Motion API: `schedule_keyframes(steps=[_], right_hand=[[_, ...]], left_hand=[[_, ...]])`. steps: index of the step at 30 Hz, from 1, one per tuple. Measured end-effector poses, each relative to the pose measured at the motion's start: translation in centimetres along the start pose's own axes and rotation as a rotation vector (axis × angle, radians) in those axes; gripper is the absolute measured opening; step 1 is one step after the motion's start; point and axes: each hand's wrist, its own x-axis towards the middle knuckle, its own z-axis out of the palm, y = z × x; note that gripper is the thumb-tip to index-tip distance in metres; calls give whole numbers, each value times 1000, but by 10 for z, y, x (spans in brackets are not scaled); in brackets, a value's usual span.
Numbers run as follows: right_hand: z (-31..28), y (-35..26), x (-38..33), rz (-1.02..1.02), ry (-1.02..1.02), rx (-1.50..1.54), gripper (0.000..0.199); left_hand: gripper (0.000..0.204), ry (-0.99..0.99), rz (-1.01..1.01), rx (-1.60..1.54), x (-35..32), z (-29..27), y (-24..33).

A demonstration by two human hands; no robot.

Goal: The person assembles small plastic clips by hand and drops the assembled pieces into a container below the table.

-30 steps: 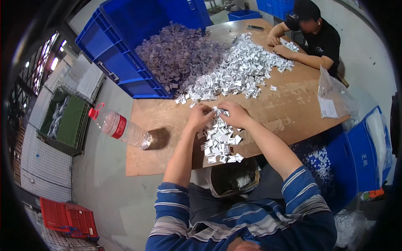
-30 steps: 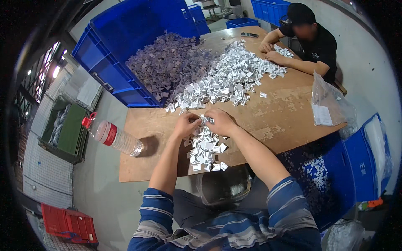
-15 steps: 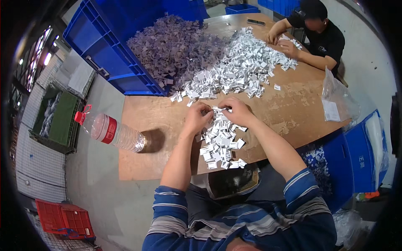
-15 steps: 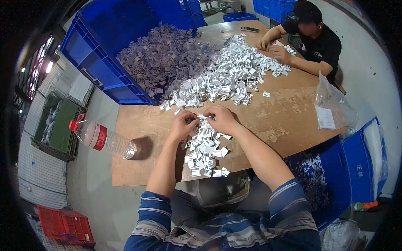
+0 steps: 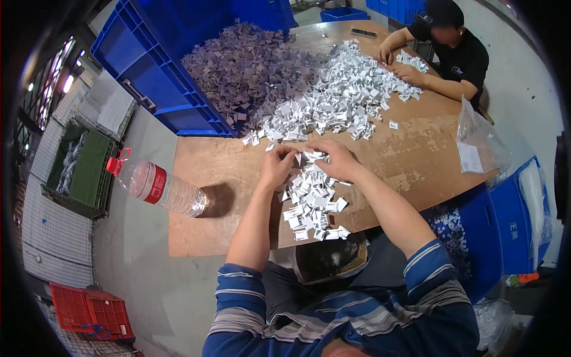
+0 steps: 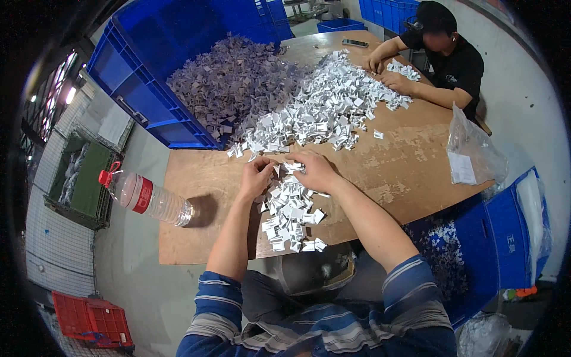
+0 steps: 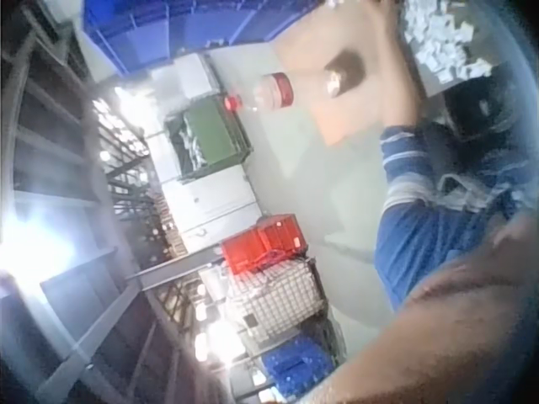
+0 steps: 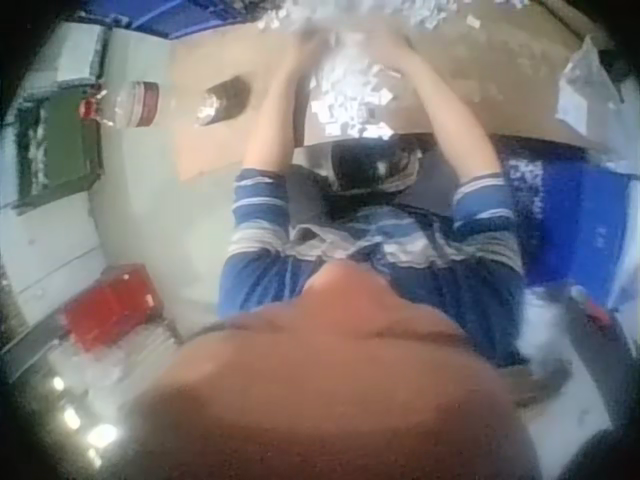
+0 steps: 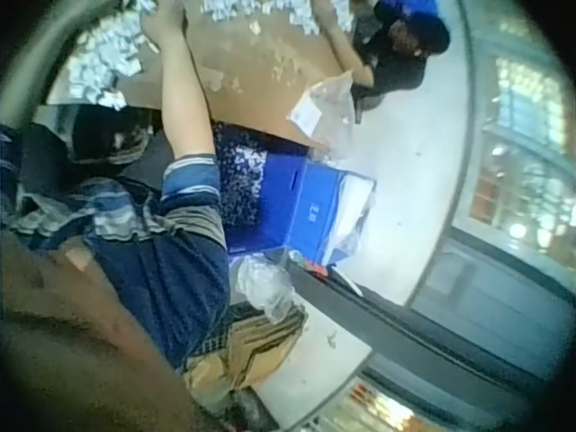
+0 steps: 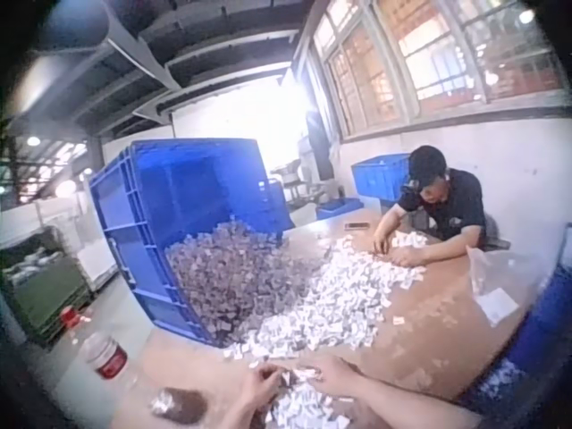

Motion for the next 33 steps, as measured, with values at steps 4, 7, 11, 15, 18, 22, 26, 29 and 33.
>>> schedule_keyframes(steps=[4,7,11,15,18,22,26,29,33], right_hand=[[5,3,-1,-213,22,-120,40],[7,0,-3,-193,-52,-201,43],[5,-2,-3,-158,-92,-214,44],[4,-1,-2,-121,-106,-195,43],[2,1,-1,-100,-85,-182,42],[2,-15,1,-124,-49,-166,39],[3,-4,0,-113,-74,-90,40],[7,10,8,-97,-82,-15,42],[-1,16,3,6,-189,121,46]], left_hand=[[9,25,95,23,2,1,-4],[12,15,90,62,2,-1,-7],[14,4,56,90,2,0,-4],[16,5,37,86,0,3,0],[16,31,92,34,-1,7,4],[21,42,44,-136,-1,2,4],[29,81,-4,-251,-6,-1,0],[39,53,0,-236,-6,-11,-3],[44,-61,92,-158,-38,-2,-12]])
